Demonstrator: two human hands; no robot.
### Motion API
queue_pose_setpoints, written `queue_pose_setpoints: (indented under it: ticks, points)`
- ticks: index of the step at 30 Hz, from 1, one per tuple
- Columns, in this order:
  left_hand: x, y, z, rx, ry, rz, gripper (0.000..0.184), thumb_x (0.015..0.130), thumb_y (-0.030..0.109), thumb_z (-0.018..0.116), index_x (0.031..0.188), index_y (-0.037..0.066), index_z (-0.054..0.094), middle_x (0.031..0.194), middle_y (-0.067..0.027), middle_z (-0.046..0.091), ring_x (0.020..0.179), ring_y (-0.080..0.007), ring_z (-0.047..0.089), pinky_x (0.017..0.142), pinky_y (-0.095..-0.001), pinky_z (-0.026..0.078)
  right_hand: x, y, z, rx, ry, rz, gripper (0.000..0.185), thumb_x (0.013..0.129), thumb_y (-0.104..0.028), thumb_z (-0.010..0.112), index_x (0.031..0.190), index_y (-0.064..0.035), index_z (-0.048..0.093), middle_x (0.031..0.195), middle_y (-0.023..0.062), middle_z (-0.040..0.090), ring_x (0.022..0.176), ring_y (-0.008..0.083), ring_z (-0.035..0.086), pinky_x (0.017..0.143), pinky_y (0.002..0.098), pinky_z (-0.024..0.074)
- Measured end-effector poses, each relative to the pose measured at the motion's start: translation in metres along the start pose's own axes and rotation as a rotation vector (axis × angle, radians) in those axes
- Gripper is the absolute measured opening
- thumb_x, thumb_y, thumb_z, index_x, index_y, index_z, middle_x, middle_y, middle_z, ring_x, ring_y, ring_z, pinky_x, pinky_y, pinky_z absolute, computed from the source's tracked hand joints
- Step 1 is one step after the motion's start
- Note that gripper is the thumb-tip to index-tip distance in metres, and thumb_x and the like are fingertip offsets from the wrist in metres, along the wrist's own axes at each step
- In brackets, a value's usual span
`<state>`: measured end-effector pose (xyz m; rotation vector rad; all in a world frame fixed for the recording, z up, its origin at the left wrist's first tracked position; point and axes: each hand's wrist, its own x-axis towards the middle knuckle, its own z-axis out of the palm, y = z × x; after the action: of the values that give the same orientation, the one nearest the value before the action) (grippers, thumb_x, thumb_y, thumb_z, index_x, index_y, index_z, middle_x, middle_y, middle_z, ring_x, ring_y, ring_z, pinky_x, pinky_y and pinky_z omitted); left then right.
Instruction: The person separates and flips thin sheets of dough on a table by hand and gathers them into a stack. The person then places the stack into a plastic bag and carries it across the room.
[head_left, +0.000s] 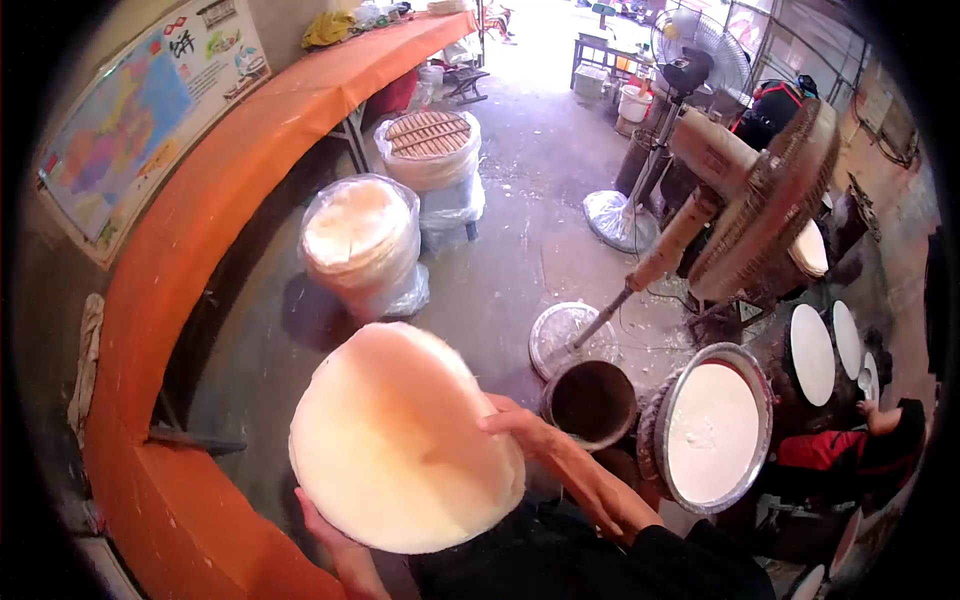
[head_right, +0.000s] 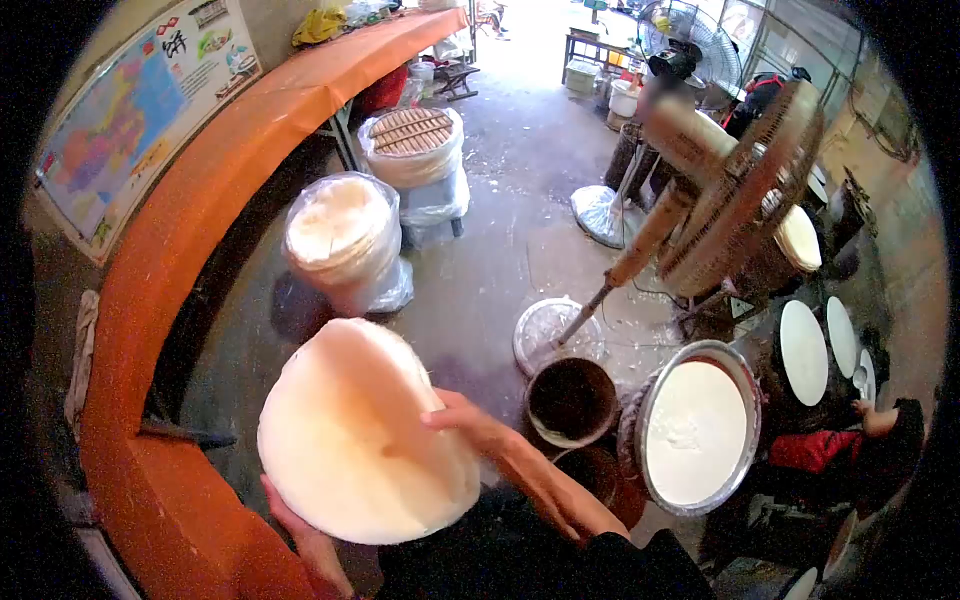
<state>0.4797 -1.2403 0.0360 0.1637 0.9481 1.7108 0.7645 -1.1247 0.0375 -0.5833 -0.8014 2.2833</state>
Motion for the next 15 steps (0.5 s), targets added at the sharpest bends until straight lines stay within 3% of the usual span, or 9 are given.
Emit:
queue_pose_setpoints:
  ticks: [5, 6, 7, 11, 12, 15]
  points:
    - [0.153, 0.002, 0.04, 0.117, -0.206, -0.067, 0.069, 0.093, 0.055, 0.033, 0.135, 0.001, 0.039, 0.134, -0.0159, 0.046, 0.118, -0.0303, 0.048, 0.1, -0.0397, 0.038, 0.071, -0.063, -0.024, 0.03, 0.123, -0.105, 0.076, 0.073, -0.026, 0.064, 0.136, 0.0027, 0.033, 0.127, 0.0149, 0.05, 0.115, 0.023, 0.049, 0.098, 0.0358, 0.0383]
    - [0.182, 0.0, 0.052, 0.081, -0.219, -0.103, 0.066, 0.094, 0.052, 0.034, 0.134, 0.0, 0.039, 0.132, -0.0185, 0.047, 0.114, -0.0318, 0.051, 0.096, -0.0423, 0.042, 0.079, -0.077, -0.028, 0.003, 0.186, -0.113, 0.079, 0.074, -0.029, 0.064, 0.137, 0.0034, 0.031, 0.13, 0.0164, 0.047, 0.118, 0.0249, 0.046, 0.1, 0.0366, 0.0357]
    - [0.205, 0.0, 0.078, 0.078, -0.233, -0.114, 0.066, 0.094, 0.052, 0.034, 0.134, 0.0, 0.039, 0.132, -0.0185, 0.047, 0.114, -0.0318, 0.051, 0.096, -0.0423, 0.042, 0.087, -0.094, -0.035, -0.033, 0.248, -0.126, 0.082, 0.074, -0.032, 0.065, 0.138, 0.004, 0.029, 0.133, 0.018, 0.043, 0.121, 0.0268, 0.043, 0.103, 0.0373, 0.0331]
    - [0.286, -0.013, 0.16, 0.121, -0.437, -0.312, 0.064, 0.094, 0.05, 0.039, 0.133, -0.001, 0.041, 0.129, -0.0177, 0.05, 0.114, -0.0303, 0.051, 0.097, -0.041, 0.042, 0.105, -0.142, -0.063, 0.06, 0.416, -0.216, 0.084, 0.071, -0.032, 0.066, 0.137, 0.0053, 0.03, 0.13, 0.0183, 0.046, 0.117, 0.0269, 0.047, 0.099, 0.0368, 0.0376]
    - [0.308, -0.022, 0.175, 0.14, -0.449, -0.333, 0.063, 0.093, 0.049, 0.04, 0.132, 0.0, 0.042, 0.129, -0.017, 0.05, 0.115, -0.0298, 0.05, 0.098, -0.0406, 0.04, 0.113, -0.153, -0.069, 0.06, 0.457, -0.349, 0.086, 0.069, -0.033, 0.066, 0.137, 0.0056, 0.03, 0.129, 0.0188, 0.048, 0.114, 0.0274, 0.05, 0.097, 0.037, 0.0397]
    - [0.373, -0.058, 0.222, 0.326, -0.503, -0.339, 0.068, 0.091, 0.052, 0.044, 0.136, 0.001, 0.038, 0.135, -0.0132, 0.046, 0.118, -0.0288, 0.048, 0.104, -0.0392, 0.034, 0.128, -0.191, -0.099, 0.112, 0.439, -0.477, 0.091, 0.067, -0.036, 0.067, 0.138, 0.0049, 0.028, 0.136, 0.022, 0.041, 0.126, 0.0328, 0.041, 0.107, 0.0418, 0.0308]
